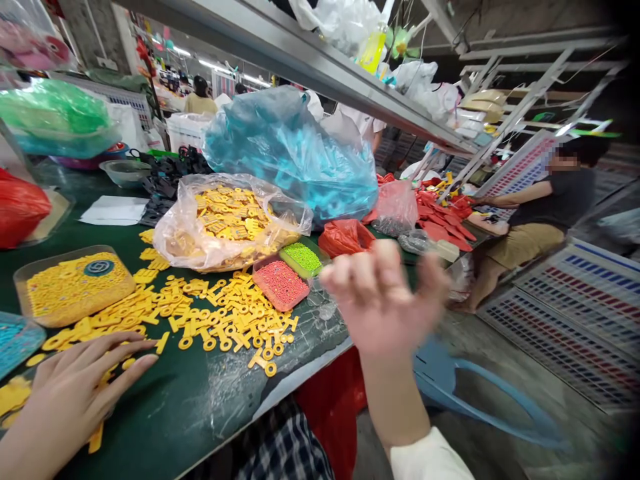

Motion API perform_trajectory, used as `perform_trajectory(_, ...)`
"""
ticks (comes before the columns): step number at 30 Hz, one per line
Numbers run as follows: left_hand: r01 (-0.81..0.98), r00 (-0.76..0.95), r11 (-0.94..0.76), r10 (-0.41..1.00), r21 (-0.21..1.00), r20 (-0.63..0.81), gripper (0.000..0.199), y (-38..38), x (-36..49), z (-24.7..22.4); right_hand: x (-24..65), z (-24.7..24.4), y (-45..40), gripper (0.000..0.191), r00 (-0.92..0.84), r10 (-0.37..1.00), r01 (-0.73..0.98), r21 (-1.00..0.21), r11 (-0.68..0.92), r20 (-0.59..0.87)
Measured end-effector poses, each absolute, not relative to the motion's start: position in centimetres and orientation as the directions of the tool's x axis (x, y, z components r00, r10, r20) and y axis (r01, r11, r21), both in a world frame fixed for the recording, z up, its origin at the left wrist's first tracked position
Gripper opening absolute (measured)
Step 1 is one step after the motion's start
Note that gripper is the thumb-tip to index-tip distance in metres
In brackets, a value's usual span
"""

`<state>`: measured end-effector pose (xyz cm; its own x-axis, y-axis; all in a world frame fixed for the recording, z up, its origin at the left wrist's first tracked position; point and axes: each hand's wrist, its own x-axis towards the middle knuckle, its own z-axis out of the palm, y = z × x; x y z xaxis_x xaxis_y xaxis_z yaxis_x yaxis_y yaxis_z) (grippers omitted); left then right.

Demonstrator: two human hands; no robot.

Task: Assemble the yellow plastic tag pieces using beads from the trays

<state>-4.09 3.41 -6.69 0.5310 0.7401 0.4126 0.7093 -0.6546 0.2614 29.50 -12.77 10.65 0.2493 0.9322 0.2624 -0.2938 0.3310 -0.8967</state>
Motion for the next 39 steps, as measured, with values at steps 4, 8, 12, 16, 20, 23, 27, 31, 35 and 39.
perform_trajectory(4, 0.723, 0.558, -0.648, 0.752, 0.238, 0.351, 0.043, 3.6, -4.5, -6.4, 27.4, 8.0, -9.6, 0.056, -0.080, 0.959, -0.756, -0.644, 0.119, 0.270)
perform_trajectory(8, 0.748, 0.554, -0.624, 0.774, 0.225, 0.305, 0.047, 2.8, -4.0, -5.7, 25.5, 5.7, -8.7, 0.054, -0.236, 0.929, -0.868, -0.493, -0.069, 0.285)
perform_trajectory(12, 0.768, 0.484, -0.579, 0.804, 0.272, 0.344, 0.055, 1.4, -2.8, -5.0, 25.1, 5.7, -8.4, 0.052, -0.279, 0.922, -0.872, -0.473, -0.127, 0.267)
perform_trajectory(16, 0.762, 0.465, -0.559, 0.823, 0.325, 0.326, 0.057, 0.9, -2.3, -4.3, 27.0, 5.6, -7.2, 0.047, -0.129, 0.978, -0.762, -0.647, 0.006, 0.162)
perform_trajectory(20, 0.755, 0.452, -0.553, 0.828, 0.353, 0.331, 0.057, 0.8, -2.5, -3.9, 31.7, 3.2, -6.6, 0.038, 0.287, 0.940, -0.304, -0.913, 0.273, 0.185)
perform_trajectory(23, 0.752, 0.460, -0.559, 0.825, 0.348, 0.329, 0.057, 0.7, -2.5, -4.0, 35.9, 0.4, -7.2, 0.044, 0.487, 0.802, 0.356, -0.917, 0.181, 0.347)
perform_trajectory(27, 0.749, 0.468, -0.588, 0.796, 0.305, 0.383, 0.055, 0.7, -2.5, -4.2, 39.7, -2.6, -8.6, 0.045, 0.503, 0.772, 0.618, -0.786, -0.008, 0.388)
perform_trajectory(31, 0.763, 0.452, -0.583, 0.790, 0.279, 0.414, 0.054, 0.9, -2.6, -4.4, 40.7, -5.0, -9.1, 0.053, 0.427, 0.815, 0.740, -0.669, -0.067, 0.391)
perform_trajectory(35, 0.762, 0.442, -0.581, 0.789, 0.286, 0.426, 0.053, 1.0, -2.6, -4.5, 40.8, -7.2, -8.9, 0.066, 0.295, 0.915, 0.888, -0.433, -0.156, 0.276)
perform_trajectory(39, 0.758, 0.442, -0.578, 0.796, 0.302, 0.413, 0.053, 0.9, -2.6, -4.3, 40.9, -7.8, -9.2, 0.058, 0.210, 0.932, 0.944, -0.309, -0.115, 0.296)
